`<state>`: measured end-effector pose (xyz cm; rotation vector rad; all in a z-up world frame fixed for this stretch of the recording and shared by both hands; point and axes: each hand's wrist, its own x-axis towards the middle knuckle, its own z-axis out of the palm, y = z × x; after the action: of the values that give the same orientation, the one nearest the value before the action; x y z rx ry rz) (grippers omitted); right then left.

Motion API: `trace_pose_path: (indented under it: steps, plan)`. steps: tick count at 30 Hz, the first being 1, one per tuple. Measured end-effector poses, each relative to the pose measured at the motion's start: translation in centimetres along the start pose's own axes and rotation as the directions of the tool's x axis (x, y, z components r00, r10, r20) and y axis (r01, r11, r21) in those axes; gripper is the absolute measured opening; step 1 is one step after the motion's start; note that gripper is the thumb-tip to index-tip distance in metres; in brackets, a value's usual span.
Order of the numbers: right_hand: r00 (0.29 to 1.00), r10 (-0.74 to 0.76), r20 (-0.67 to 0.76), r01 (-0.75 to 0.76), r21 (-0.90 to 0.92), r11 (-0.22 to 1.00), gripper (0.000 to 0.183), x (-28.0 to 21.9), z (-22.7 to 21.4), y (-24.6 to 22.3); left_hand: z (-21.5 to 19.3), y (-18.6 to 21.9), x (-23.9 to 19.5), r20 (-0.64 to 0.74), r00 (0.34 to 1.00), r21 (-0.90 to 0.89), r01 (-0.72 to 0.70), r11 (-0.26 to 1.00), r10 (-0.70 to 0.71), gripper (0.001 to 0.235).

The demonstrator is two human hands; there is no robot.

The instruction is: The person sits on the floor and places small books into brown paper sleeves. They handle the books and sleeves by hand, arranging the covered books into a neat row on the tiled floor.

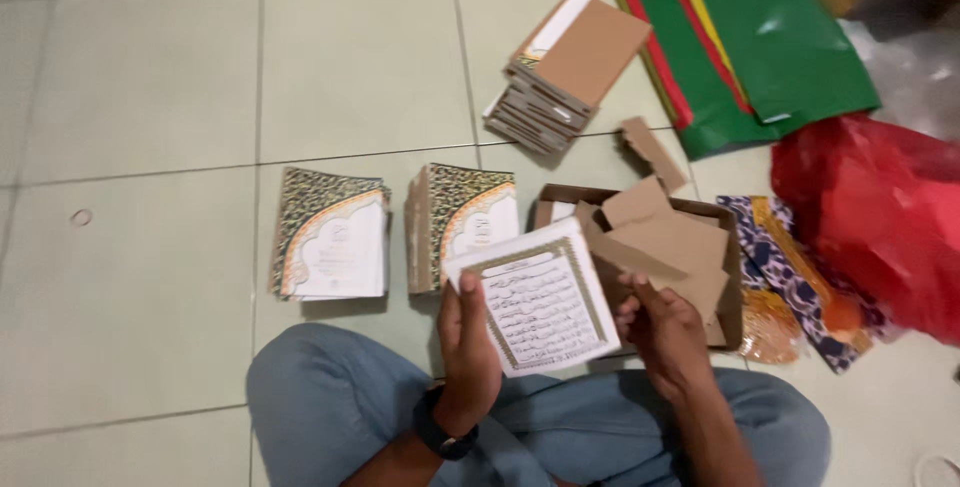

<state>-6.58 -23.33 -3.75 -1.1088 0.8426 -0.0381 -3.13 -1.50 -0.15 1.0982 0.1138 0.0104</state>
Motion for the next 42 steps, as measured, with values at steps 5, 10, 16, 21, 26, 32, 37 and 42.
trace_pose_path:
  steps: [5, 10, 16, 21, 26, 32, 37, 42]
  plan:
    - [0.946, 0.262, 0.191, -0.224, -0.197, 0.954, 0.071, -3.3, 3.0, -1.2, -0.4, 0.9, 1.4, -0.153, 0.933, -0.037, 0.325, 0.945, -0.326, 0.069]
    - [0.796, -0.066, 0.601, 0.178, -0.129, 0.976, 0.08, -2.4, -0.1, 5.1, 0.1, 1.1, 1.8, -0.055, 0.969, -0.068, 0.236, 0.969, -0.24, 0.036]
    - [0.962, -0.264, 0.063, 0.237, -0.67, 0.704, 0.04, -6.7, 2.8, 1.0, 0.2, 4.4, 0.7, 0.184, 0.983, 0.487, -0.079, 0.87, -0.014, 0.085]
    - [0.433, -0.668, 0.605, 0.729, -0.671, -0.135, 0.058, -5.4, 2.3, 5.2, 1.0, 6.8, -0.5, 0.375, 0.906, 0.297, 0.08, 0.951, -0.194, 0.063]
    - [0.236, -0.58, 0.78, 0.77, -0.514, -0.378, 0.069, -7.8, 6.5, 4.0, -3.2, 9.4, 3.4, 0.172, 0.985, 0.527, -0.072, 0.847, -0.024, 0.065]
    - [0.611, -0.641, 0.465, 0.712, -0.677, 0.186, 0.053, -7.1, 6.1, 3.1, -13.6, 9.7, 9.9, 0.048, 0.965, 0.885, -0.161, 0.436, 0.259, 0.064]
    - [0.833, -0.493, 0.25, 0.512, -0.687, 0.516, 0.05, -6.2, 5.9, 2.9, -17.3, 6.3, 12.6, 0.019, 0.945, 0.989, -0.066, 0.133, 0.325, 0.057]
    - [0.811, -0.506, 0.292, 0.556, -0.655, 0.512, 0.049, -5.1, 5.0, 3.9, -16.8, 5.5, 13.7, -0.068, 0.923, 0.984, 0.0, 0.176, 0.38, 0.047]
